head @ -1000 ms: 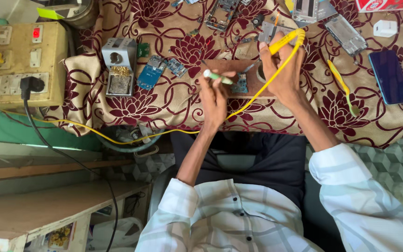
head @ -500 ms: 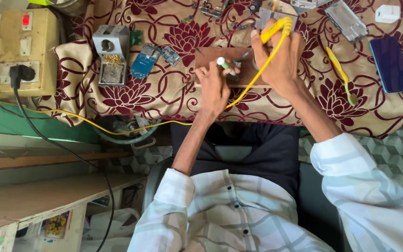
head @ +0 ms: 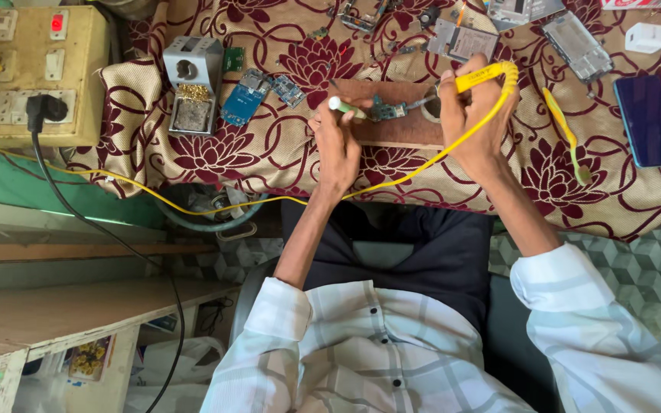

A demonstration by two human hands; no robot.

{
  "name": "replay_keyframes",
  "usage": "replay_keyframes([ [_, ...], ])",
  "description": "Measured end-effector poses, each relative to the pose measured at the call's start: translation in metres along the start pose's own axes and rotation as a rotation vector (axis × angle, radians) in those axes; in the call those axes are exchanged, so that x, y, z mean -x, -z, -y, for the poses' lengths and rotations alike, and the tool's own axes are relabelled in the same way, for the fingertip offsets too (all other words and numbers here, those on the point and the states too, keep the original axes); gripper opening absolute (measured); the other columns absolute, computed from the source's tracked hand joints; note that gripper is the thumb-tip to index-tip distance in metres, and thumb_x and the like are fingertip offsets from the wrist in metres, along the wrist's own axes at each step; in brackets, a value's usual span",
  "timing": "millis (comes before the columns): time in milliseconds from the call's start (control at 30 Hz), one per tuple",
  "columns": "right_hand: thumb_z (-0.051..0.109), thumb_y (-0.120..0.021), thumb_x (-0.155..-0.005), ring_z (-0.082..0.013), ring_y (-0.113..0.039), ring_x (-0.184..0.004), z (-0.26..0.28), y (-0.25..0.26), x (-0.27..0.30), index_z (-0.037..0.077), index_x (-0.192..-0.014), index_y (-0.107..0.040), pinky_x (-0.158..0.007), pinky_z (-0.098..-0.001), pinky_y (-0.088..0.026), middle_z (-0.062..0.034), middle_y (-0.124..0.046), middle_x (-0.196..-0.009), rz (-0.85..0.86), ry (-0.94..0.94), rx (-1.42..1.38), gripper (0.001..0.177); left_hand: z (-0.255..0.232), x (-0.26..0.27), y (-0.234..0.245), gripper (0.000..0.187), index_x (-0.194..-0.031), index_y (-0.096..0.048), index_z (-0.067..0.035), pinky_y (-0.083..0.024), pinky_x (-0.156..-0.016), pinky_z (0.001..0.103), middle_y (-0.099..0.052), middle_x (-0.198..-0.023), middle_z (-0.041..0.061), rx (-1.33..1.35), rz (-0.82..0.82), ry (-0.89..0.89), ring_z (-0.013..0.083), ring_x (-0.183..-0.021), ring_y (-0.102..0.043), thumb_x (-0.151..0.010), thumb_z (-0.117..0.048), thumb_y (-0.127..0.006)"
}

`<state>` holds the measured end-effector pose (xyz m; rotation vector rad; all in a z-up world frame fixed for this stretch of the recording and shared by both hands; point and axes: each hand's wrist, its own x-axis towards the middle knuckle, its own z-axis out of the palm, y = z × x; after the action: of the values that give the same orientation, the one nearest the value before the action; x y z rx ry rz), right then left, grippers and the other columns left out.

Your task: The person solders a small blue circuit board using a soldering iron and solder wire. They repeatedly apply solder to various points on the board while holding it steady with the other hand. The work is performed on a patterned tablecloth with other electronic components nearby.

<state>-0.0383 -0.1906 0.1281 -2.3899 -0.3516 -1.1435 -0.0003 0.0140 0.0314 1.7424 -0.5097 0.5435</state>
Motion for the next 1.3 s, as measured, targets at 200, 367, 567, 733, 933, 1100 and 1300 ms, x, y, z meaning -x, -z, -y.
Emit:
replay_keyframes([
  [200,0.005,-0.065,-0.112,-0.0068,-0.045,-0.060,-0.006,-0.002,0.011,0.000,-0.091,-0.054,-0.054,-0.0279,-0.033,-0.0021,-0.052,-0.071,0.008,-0.230,-0.347,0.024,-0.008,-0.008,-0.010,0.028,-0.128,-0.042,0.000,-0.057,-0.082,0.033,-0.073,-0.117,0.014,0.196,-0.074,0.086,0.0209,-0.089,-0.069,-0.104,0.013,-0.038],
  [367,0.007,-0.066,-0.111,-0.0082,-0.044,-0.059,-0.009,-0.006,0.016,0.000,-0.091,-0.054,-0.055,-0.0290,-0.033,-0.0027,-0.054,-0.070,0.007,-0.250,-0.303,0.025,-0.006,-0.009,-0.012,0.036,-0.130,-0.042,0.001,-0.056,-0.087,0.035,-0.071,-0.114,0.016,0.086,-0.089,0.020,0.0241,-0.096,-0.070,-0.098,0.017,-0.039],
  [567,0.006,-0.066,-0.110,-0.0095,-0.048,-0.059,-0.016,0.001,0.023,-0.001,-0.088,-0.055,-0.056,-0.0305,-0.034,-0.0064,-0.059,-0.072,-0.015,-0.191,-0.289,0.025,0.007,-0.005,-0.016,0.035,-0.124,-0.041,-0.001,-0.058,-0.090,0.035,-0.072,-0.115,0.016,0.127,-0.024,0.014,0.0257,-0.101,-0.072,-0.096,0.019,-0.035],
  [733,0.008,-0.064,-0.114,-0.0106,-0.052,-0.066,-0.018,0.007,0.042,-0.003,-0.096,-0.055,-0.058,-0.0271,-0.040,-0.0090,-0.063,-0.078,-0.043,-0.212,-0.350,0.023,0.010,0.001,-0.019,0.033,-0.122,-0.040,-0.001,-0.061,-0.088,0.034,-0.072,-0.117,0.016,0.154,-0.029,-0.005,0.0251,-0.101,-0.074,-0.096,0.018,-0.037],
  [933,0.014,-0.063,-0.120,-0.0099,-0.056,-0.069,-0.031,0.010,0.057,-0.003,-0.102,-0.053,-0.062,-0.0256,-0.043,-0.0102,-0.065,-0.083,-0.092,-0.219,-0.385,0.026,0.008,-0.008,-0.020,0.034,-0.124,-0.042,-0.002,-0.061,-0.088,0.036,-0.071,-0.119,0.018,0.105,-0.065,-0.035,0.0255,-0.100,-0.073,-0.098,0.018,-0.036],
  [1100,0.017,-0.062,-0.114,-0.0075,-0.045,-0.053,-0.038,0.013,0.081,0.000,-0.106,-0.051,-0.050,-0.0220,-0.032,-0.0048,-0.053,-0.073,-0.218,-0.405,-0.626,0.022,0.011,-0.008,-0.017,0.025,-0.126,-0.039,0.000,-0.059,-0.084,0.035,-0.072,-0.113,0.015,0.152,-0.052,0.055,0.0221,-0.097,-0.071,-0.104,0.011,-0.036],
  [1300,0.019,-0.057,-0.119,-0.0086,-0.045,-0.053,-0.063,0.018,0.091,0.002,-0.109,-0.044,-0.048,-0.0221,-0.034,-0.0044,-0.050,-0.076,-0.389,-0.467,-0.640,0.023,0.012,-0.011,-0.013,0.021,-0.126,-0.040,-0.001,-0.058,-0.082,0.036,-0.074,-0.112,0.014,0.193,-0.025,0.048,0.0213,-0.091,-0.069,-0.107,0.007,-0.035],
])
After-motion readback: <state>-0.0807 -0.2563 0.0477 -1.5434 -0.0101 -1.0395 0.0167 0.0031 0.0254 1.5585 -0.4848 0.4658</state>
